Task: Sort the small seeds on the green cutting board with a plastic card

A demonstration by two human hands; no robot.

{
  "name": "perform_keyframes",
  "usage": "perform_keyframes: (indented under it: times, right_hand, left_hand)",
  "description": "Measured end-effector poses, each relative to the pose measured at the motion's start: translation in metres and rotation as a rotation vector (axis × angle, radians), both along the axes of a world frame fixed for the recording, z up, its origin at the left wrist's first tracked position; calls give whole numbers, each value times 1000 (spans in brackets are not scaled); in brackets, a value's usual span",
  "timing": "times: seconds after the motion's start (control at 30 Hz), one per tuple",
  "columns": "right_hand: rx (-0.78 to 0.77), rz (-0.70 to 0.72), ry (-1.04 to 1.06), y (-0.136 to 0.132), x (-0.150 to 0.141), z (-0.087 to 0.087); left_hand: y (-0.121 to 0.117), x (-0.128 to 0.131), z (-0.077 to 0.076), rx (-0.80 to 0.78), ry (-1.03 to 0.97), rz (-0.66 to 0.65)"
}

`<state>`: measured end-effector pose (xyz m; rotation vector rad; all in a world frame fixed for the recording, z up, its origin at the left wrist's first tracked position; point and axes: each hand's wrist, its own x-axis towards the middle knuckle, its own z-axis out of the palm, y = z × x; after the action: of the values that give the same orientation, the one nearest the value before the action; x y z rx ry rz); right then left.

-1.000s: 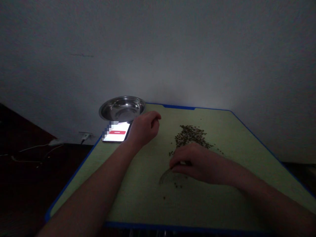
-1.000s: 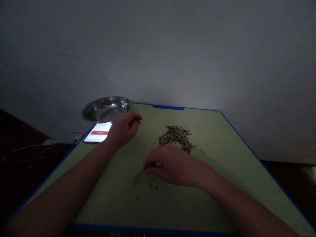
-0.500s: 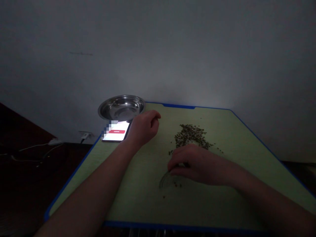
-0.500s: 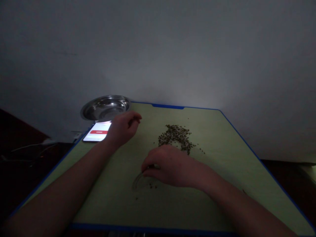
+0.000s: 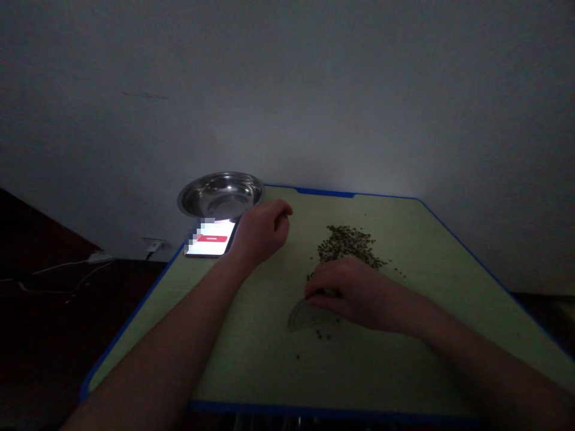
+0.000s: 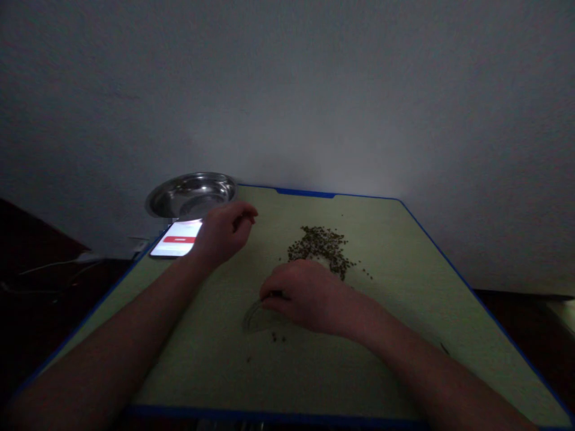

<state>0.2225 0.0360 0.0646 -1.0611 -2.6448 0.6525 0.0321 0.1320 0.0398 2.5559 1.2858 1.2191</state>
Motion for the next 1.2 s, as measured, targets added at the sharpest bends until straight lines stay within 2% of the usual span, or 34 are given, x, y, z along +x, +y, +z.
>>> perform_keyframes:
  times: [0.2, 0.47, 0.6, 0.9, 1.2]
  right_hand:
    - [74, -145, -50, 7, 10, -6]
    - [-4, -206, 15, 12, 23, -8]
    - [-68, -148, 49, 8, 21, -7]
    - [-54, 54, 1, 6, -3, -4]
    - [-47, 202, -62, -5, -19, 10]
  left_hand:
    - [-1, 0, 0, 1, 4, 2]
    - [0, -1, -2, -14, -2, 12]
    - [0, 0, -1, -12, -5, 12]
    - [-2, 1, 1, -28, 8, 7]
    - [-2, 1, 1, -31, 11, 7]
